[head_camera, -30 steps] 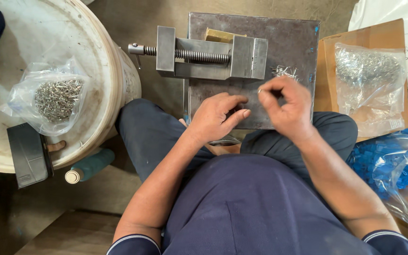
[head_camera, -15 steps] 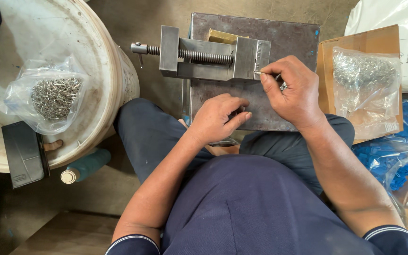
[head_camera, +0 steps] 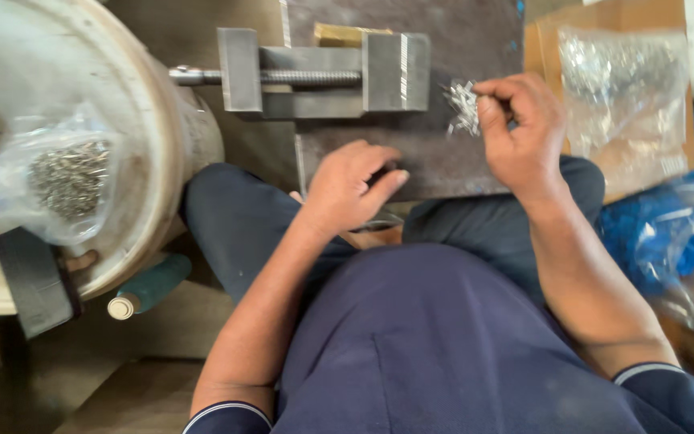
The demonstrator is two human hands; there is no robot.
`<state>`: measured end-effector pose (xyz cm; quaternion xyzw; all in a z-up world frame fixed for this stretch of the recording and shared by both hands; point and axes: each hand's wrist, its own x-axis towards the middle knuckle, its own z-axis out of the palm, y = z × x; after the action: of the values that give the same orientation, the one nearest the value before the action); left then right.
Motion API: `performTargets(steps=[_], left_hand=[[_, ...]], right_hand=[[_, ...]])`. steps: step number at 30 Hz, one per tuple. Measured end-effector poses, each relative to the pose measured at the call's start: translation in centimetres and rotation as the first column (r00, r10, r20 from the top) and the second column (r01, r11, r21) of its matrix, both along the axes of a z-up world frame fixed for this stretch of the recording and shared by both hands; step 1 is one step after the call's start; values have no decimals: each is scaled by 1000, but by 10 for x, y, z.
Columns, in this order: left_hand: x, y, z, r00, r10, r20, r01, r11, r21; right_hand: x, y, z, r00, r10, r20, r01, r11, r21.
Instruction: The person sits on the floor and uses a bench vise to bend small metal pins. They pick up pins from a pile, insert them into the vise jaws, tighten the vise to bend the pins, and then remove them.
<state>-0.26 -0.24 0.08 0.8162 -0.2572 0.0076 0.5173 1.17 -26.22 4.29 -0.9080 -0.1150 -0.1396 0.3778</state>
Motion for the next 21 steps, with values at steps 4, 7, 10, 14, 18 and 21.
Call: performTargets(steps=[4,7,10,14,18,21], left_hand=[[1,-1,0,1000,-24,-15,23,999,-39],[2,-4,3,999,-51,8,51,998,-37],[2,-6,4,999,-49,4,49,998,-27],[1,-7,5,999,-50,-10,50,998,-23],[1,-9,6,999,-49,8,49,999,-12],[3,-9,5,999,-49,-10,49,999,-3]], right_hand=[[-17,-25,-14,995,-88,-51,89,996,4],[-29,-23,-15,995,-80,-53,72,987,-143],[-31,-9,-15,999,-47,-5,44,974,-221],[-24,8,-14,997,-67,43,76,958,-277],[-23,17,-10,997,-55,52,68,954,-291],[-29,22,-13,999,26,37,-16,968,-249]])
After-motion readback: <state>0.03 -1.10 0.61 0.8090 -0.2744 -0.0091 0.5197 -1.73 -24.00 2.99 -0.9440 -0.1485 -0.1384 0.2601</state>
